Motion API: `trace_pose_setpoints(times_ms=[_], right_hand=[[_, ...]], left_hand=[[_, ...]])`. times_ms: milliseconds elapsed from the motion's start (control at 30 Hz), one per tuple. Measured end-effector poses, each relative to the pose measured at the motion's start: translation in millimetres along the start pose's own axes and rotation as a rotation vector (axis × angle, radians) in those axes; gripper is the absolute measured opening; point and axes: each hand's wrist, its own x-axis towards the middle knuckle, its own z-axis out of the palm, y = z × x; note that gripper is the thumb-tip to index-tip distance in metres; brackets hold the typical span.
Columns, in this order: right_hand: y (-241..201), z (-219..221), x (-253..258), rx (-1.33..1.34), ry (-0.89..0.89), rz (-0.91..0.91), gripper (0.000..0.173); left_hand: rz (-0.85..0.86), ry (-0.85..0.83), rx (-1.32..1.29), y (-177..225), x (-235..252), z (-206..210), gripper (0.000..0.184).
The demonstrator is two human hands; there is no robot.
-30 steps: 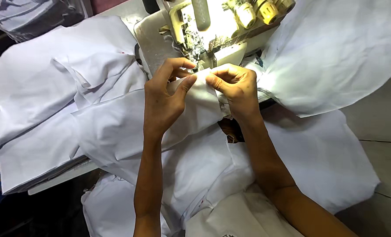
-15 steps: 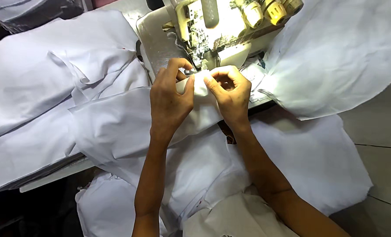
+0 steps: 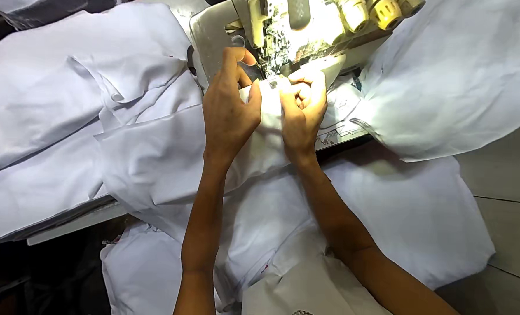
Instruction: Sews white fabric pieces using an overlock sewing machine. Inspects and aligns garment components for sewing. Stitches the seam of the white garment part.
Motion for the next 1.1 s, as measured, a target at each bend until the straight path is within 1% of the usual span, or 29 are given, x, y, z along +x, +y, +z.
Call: trace_pose_setpoints(times_ms=[167, 267, 333, 367, 433, 467, 500, 533, 600, 633, 667, 700, 733, 767, 800, 833, 900, 967, 1000, 1033, 1067, 1100], right_hand=[[1, 4, 1, -0.019, 0.046, -0.03, 0.006], [0, 2, 0, -0.018, 0.026, -0.027, 0.005], [-6, -10, -7, -0.055, -0.045, 0.013, 0.008], [-12, -20, -14, -0.102, -0.118, 0.059, 0.012], [-20, -40, -24, -0.148, -0.244, 0.128, 0.019], [-21, -51, -28, -0.147, -0.29, 0.154, 0.021], [-21, -60, -31, -0.151, -0.325, 0.179, 0.023], [-22, -68, -32, -0.174, -0.354, 0.195, 0.025], [-23, -79, -30, -0.221, -0.403, 0.209, 0.024], [-23, -83, -30, -0.229, -0.434, 0.216, 0.022], [-22, -86, -30, -0.229, -0.458, 0.226, 0.02], [-19, -86, -29, -0.227, -0.468, 0.227, 0.016], [-15, -86, -27, -0.233, -0.471, 0.225, 0.013], [-13, -87, -27, -0.238, -0.475, 0.223, 0.011], [-12, -88, -28, -0.238, -0.477, 0.22, 0.01], [-13, -89, -27, -0.238, -0.473, 0.208, 0.01], [-15, -91, -26, -0.245, -0.456, 0.186, 0.01], [-17, -93, -27, -0.248, -0.452, 0.179, 0.012], [-17, -93, -28, -0.239, -0.452, 0.177, 0.013], [-16, -93, -29, -0.225, -0.451, 0.177, 0.014], [-15, -92, -30, -0.211, -0.45, 0.177, 0.015], [-14, -92, -30, -0.204, -0.448, 0.181, 0.015]], left_hand=[[0.004, -0.008, 0.017, -1, 2, 0, 0.036], [-0.004, -0.007, 0.028, -1, 2, -1, 0.035], [0.026, 0.023, 0.084, 0, -2, -2, 0.034], [0.058, 0.041, 0.137, 3, -10, -6, 0.033], [0.136, 0.054, 0.26, 14, -39, -17, 0.029], [0.163, 0.061, 0.259, 21, -58, -17, 0.028], [0.174, 0.023, 0.21, 29, -80, -13, 0.027], [0.16, -0.113, 0.127, 36, -110, -4, 0.031], [0.059, -0.576, -0.03, 46, -169, 22, 0.055], [0.021, -0.767, -0.072, 47, -193, 38, 0.062], [0.003, -0.864, -0.095, 46, -214, 56, 0.058], [0.012, -0.876, -0.099, 44, -229, 71, 0.044], [0.034, -0.841, -0.105, 43, -239, 82, 0.027], [0.066, -0.805, -0.124, 44, -245, 87, 0.017], [0.12, -0.777, -0.165, 45, -247, 88, 0.012], [0.187, -0.782, -0.25, 48, -244, 84, 0.01], [0.311, -0.847, -0.565, 54, -237, 73, 0.008], [0.354, -0.986, -0.916, 64, -232, 65, 0.008], [0.343, -1.061, -0.996, 66, -230, 62, 0.009], [0.309, -1.069, -0.978, 63, -228, 55, 0.01], [0.249, -0.972, -0.88, 56, -224, 42, 0.012], [0.163, -0.782, -0.726, 45, -220, 24, 0.015]])
